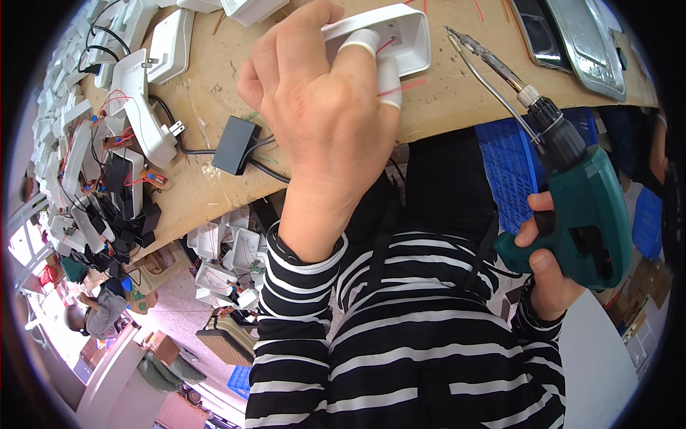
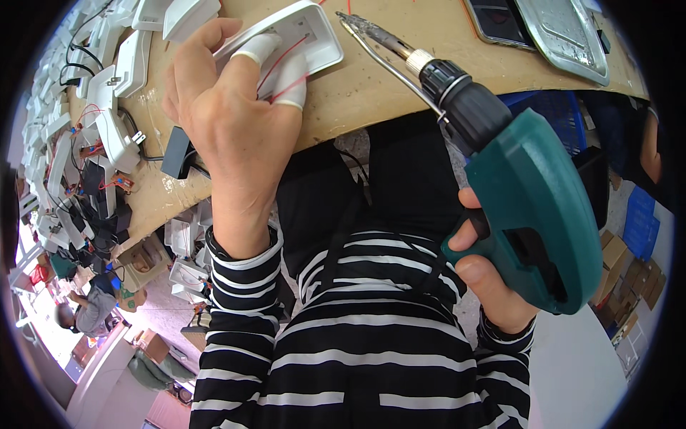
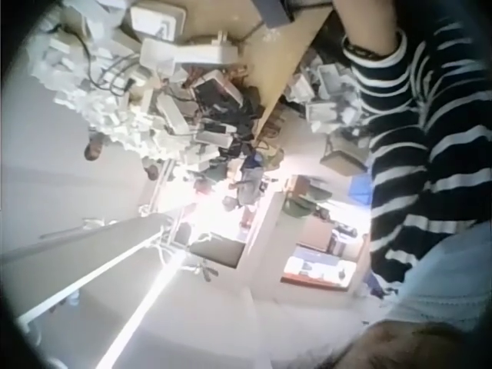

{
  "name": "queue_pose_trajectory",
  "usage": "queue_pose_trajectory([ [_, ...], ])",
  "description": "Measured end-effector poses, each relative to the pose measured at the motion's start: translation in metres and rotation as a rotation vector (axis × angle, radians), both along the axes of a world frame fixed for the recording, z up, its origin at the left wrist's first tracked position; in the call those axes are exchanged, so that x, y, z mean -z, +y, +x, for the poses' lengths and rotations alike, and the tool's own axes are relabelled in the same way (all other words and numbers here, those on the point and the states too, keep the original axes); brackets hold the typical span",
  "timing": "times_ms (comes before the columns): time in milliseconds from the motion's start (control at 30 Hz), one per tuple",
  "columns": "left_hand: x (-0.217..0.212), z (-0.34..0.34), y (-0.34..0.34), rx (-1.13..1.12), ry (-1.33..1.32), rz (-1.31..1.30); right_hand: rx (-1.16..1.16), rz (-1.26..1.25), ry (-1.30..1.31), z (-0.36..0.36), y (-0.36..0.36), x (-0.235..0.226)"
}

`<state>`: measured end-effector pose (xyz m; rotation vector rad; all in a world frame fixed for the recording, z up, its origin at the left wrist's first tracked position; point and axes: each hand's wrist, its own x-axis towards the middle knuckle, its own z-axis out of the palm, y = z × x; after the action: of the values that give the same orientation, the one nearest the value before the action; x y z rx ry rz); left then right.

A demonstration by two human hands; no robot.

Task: Soldering wires to electronic components inside plastic housings at a manual workstation.

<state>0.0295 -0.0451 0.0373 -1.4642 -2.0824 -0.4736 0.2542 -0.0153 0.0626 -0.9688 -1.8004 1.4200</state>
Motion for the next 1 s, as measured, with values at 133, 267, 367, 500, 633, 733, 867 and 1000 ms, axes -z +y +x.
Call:
queue_pose_trajectory([
  [133,0.001,-0.003,-0.007,0.046,-0.083,0.004,-0.015,0.015,0.009,0.001,0.002,-0.001],
  [267,0.004,-0.008,-0.019,0.182,-0.225,0.125,-0.029,0.042,0.020,0.003,0.003,-0.001],
  [367,0.003,-0.007,-0.023,0.216,-0.244,0.140,-0.014,0.045,0.025,0.002,0.003,0.000],
  [500,0.014,-0.012,-0.024,0.336,-0.263,0.182,-0.011,0.034,0.054,0.002,0.003,0.001],
  [633,0.020,-0.009,-0.022,0.347,-0.276,0.224,0.006,0.024,0.067,0.002,0.000,0.002],
  [733,0.020,-0.008,-0.023,0.330,-0.287,0.204,0.005,0.006,0.069,0.003,-0.001,0.003],
  [867,0.021,-0.010,-0.021,0.316,-0.231,0.223,0.023,-0.015,0.081,0.003,-0.003,0.005],
  [1000,0.021,-0.011,-0.018,0.274,-0.187,0.222,-0.023,-0.055,0.087,0.005,-0.003,0.005],
])
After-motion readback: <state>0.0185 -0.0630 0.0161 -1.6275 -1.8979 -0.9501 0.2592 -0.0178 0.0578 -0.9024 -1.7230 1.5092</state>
